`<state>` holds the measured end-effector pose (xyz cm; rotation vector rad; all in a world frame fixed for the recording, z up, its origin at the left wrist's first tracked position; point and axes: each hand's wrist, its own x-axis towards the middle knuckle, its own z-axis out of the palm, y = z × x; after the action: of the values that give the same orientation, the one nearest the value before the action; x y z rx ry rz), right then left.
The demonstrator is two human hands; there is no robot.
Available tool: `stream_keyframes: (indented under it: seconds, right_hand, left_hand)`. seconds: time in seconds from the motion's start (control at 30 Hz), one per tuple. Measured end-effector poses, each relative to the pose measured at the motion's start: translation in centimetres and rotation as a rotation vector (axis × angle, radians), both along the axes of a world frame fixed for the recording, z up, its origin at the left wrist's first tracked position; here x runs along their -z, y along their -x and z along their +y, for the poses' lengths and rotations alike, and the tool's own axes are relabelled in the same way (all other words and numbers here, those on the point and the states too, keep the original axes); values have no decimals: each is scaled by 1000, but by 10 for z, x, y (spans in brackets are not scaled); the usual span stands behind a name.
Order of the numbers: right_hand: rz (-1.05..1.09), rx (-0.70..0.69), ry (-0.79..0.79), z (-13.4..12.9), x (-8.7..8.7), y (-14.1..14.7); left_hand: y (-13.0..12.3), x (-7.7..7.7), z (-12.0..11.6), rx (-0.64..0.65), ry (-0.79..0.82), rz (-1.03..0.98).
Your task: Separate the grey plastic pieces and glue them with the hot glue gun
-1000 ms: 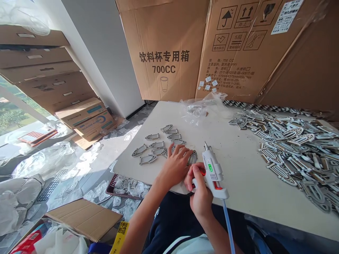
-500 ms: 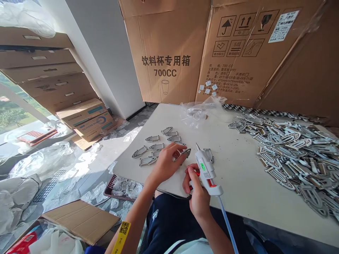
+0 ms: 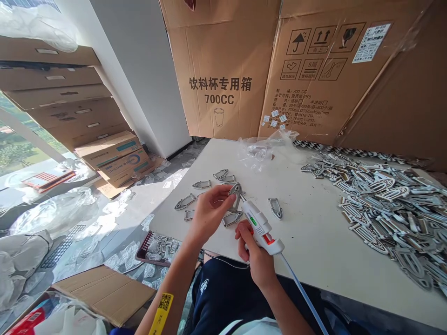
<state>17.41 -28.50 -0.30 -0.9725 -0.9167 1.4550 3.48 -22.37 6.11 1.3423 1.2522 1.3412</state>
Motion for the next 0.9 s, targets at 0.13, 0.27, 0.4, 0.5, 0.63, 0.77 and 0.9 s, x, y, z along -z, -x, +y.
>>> stream_keyframes:
  seconds: [0.13,0.27,0.4,0.5,0.63,0.77,0.9]
  right_hand:
    - [-49,-1,14,1,5,0]
    - [-75,53,37,2,13,2]
    - [-70,127,101,0,16,6]
    - [-96,168,117,0,16,9]
    - [-119,154,101,1,17,10]
    - [-138,144,105,0,19,9]
    - [-145,150,115,0,21,9]
  left_hand:
    - [-2,-6,-4,7,19,0]
    - [-3,-9,-6,12,30,-4]
    - [-3,-9,-7,14,7,10]
    - [-3,-9,-8,14,-19,28]
    - [-3,-10,-10,10,-36,48]
    - [-4,-13,-11,-8,-56,70]
    - [-4,-13,-12,-10,-67,90]
